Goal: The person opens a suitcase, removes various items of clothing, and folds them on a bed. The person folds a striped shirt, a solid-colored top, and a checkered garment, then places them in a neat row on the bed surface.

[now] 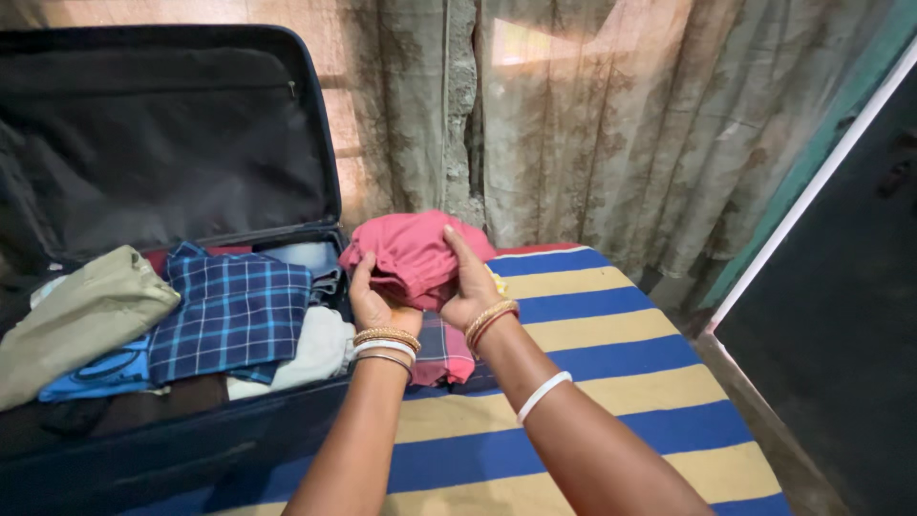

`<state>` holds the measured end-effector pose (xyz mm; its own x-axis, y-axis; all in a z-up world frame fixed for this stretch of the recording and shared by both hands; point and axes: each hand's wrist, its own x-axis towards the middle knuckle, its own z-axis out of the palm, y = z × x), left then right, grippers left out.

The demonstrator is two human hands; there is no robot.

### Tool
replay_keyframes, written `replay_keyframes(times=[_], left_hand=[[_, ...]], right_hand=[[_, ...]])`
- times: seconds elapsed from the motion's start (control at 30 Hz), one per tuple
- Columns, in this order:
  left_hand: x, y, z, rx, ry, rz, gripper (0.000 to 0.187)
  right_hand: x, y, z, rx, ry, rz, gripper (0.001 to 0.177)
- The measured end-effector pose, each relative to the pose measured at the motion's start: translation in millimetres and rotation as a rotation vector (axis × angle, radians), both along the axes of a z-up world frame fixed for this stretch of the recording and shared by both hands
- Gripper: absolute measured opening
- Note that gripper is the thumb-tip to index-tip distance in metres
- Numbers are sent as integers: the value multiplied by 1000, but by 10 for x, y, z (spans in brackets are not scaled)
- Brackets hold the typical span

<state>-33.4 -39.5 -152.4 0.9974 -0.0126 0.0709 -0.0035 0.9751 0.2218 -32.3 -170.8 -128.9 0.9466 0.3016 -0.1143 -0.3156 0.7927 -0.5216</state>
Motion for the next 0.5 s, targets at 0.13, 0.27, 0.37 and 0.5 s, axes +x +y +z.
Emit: replay_keyframes(times=[0.13, 0.27, 0.37, 0.5], left_hand=[[-159, 6, -98, 110, 72, -24, 57], [-185, 14, -246, 280, 195, -74, 78], [-157, 8, -388, 559, 344, -146, 77], [-243, 8, -347, 776, 452, -209, 70]], right_hand=[[106, -368, -138, -49, 55, -49, 31], [77, -686, -101, -205, 66, -98, 26], [-70, -848, -21, -290, -20, -63, 23], [-292, -921, 153, -525, -44, -13, 27]])
